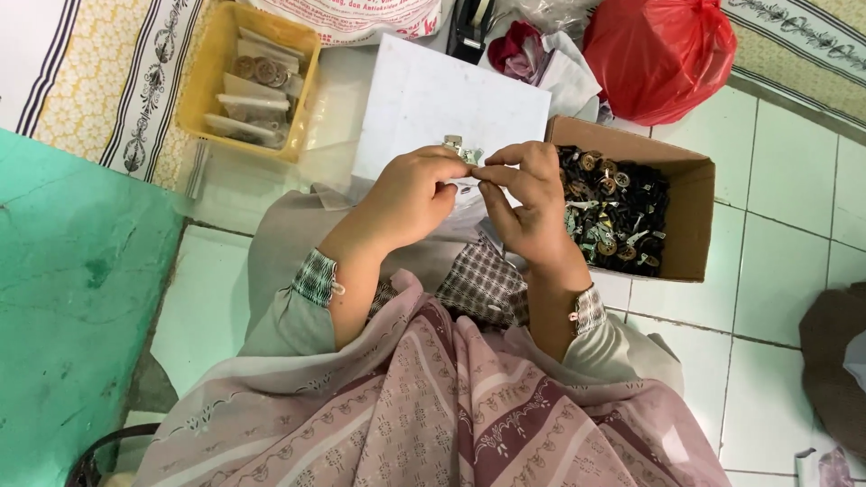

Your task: The person sorts small metal buckles from a cardboard box and places them on a white surface. They then pick up a plastic bag and place the sorted buckles inside it.

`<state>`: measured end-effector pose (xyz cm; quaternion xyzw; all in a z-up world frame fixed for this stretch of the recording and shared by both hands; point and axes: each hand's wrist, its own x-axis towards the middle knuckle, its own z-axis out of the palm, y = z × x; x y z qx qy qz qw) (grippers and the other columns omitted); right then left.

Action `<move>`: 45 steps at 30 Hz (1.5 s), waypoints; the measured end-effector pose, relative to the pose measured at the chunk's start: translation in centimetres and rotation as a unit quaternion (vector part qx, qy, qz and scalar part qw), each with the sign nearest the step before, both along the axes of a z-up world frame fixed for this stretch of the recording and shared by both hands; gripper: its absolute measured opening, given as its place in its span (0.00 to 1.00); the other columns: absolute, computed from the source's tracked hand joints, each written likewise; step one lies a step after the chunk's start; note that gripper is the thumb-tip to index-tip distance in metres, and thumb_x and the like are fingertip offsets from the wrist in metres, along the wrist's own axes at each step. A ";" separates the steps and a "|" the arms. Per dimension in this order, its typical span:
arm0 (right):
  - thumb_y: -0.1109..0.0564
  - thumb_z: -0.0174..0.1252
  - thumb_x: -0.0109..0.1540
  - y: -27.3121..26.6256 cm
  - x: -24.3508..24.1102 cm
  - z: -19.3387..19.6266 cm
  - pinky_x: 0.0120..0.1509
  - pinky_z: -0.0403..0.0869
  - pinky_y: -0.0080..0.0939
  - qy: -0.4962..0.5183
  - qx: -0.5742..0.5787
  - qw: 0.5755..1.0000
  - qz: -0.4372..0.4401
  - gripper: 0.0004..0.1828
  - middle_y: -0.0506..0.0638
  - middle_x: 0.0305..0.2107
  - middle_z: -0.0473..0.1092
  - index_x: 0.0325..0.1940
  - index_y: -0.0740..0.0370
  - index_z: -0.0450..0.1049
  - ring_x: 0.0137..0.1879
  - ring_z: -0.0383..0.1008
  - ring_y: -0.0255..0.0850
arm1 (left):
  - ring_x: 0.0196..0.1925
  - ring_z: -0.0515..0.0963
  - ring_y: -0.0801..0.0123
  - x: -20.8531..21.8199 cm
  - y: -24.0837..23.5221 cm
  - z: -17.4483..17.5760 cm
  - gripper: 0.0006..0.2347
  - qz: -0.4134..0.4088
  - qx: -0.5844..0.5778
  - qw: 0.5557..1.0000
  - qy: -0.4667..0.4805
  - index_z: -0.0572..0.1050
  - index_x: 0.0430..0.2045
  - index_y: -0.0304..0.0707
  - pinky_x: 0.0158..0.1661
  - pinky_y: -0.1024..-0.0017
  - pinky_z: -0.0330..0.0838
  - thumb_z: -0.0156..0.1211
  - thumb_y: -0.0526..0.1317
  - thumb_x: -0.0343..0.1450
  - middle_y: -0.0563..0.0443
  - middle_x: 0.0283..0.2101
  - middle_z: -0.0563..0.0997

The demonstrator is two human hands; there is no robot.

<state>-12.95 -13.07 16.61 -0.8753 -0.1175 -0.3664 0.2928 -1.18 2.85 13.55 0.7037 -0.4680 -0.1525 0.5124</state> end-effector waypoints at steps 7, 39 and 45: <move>0.66 0.62 0.65 -2.9 -0.6 -1.5 0.51 0.68 0.50 -0.003 0.084 0.996 -0.016 0.04 0.59 0.39 0.73 0.43 0.68 0.80 0.44 0.69 0.51 | 0.45 0.85 0.48 0.9 1.9 5.0 0.12 -0.002 -0.046 0.999 0.026 0.81 0.45 0.28 0.39 0.68 0.81 0.56 0.25 0.69 0.36 0.44 0.83; 0.62 0.57 0.65 -7.9 5.2 -17.2 0.53 0.76 0.46 0.476 -0.133 0.852 -0.176 0.07 0.58 0.35 0.76 0.46 0.66 0.76 0.47 0.78 0.55 | 0.47 0.83 0.52 1.5 4.0 6.7 0.13 0.039 -0.073 0.993 -0.084 0.81 0.45 0.35 0.46 0.63 0.79 0.54 0.25 0.71 0.44 0.46 0.82; 0.44 0.65 0.63 -10.9 3.4 -22.1 0.47 0.78 0.44 0.466 0.140 0.839 -0.244 0.13 0.46 0.33 0.76 0.45 0.51 0.77 0.44 0.77 0.43 | 0.43 0.84 0.55 1.9 4.6 5.0 0.12 0.054 -0.056 0.994 -0.075 0.81 0.44 0.31 0.44 0.66 0.79 0.54 0.24 0.71 0.43 0.44 0.82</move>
